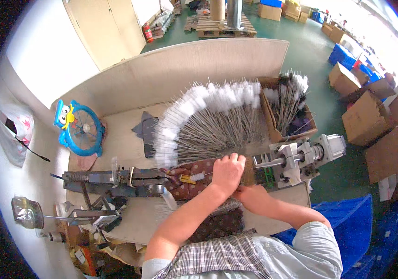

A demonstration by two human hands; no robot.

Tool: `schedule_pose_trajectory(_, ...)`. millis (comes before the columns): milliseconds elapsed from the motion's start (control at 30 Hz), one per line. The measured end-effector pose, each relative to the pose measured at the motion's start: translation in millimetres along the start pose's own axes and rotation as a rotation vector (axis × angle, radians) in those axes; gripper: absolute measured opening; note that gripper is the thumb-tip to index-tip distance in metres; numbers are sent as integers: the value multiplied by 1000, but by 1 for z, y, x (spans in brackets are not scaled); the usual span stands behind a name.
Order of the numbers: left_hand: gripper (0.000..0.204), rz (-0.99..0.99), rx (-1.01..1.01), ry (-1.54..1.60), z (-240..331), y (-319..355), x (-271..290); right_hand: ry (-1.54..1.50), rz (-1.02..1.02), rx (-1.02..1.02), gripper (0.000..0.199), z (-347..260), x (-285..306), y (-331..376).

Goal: Operating a tabletop assembly machine to process and assemble brush components with white bristles.

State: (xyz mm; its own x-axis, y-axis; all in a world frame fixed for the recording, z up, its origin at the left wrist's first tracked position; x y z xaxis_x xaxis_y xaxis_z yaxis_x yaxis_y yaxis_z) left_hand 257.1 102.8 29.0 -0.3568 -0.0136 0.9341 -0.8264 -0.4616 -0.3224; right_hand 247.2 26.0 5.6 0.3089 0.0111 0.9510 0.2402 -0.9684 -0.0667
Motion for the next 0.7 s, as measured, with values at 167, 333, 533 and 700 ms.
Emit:
schedule_pose_trajectory(167,2,-133,4,-129,-9,0,-12,-21,-83,-14,14,1,-3,4)
schedule_pose_trajectory(333,7,7,40,-424,-51,-22,35,-2,-122,-22,12,-10,10,1)
schedule_pose_trajectory(533,26,129,-18,-169,-29,28,88,284,-150,151,6,-11,38,-15)
schedule_pose_trajectory(700,21,397,-138,42,9,83,161,436,145,114,4,8,91,-46)
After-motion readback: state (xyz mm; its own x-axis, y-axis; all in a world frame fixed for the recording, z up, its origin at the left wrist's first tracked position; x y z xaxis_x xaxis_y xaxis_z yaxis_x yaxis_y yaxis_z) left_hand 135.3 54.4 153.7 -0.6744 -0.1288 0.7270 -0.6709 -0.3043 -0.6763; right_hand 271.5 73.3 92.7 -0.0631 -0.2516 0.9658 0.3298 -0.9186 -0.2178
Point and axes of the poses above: each hand's wrist, its own y-axis away from the middle knuckle, its own x-axis out of the back of the hand, z = x × y, the point moved 9 cm from there along -y, towards the middle knuckle, and after that the axes turned 4 degrees about -x, right-handed, at the moved point
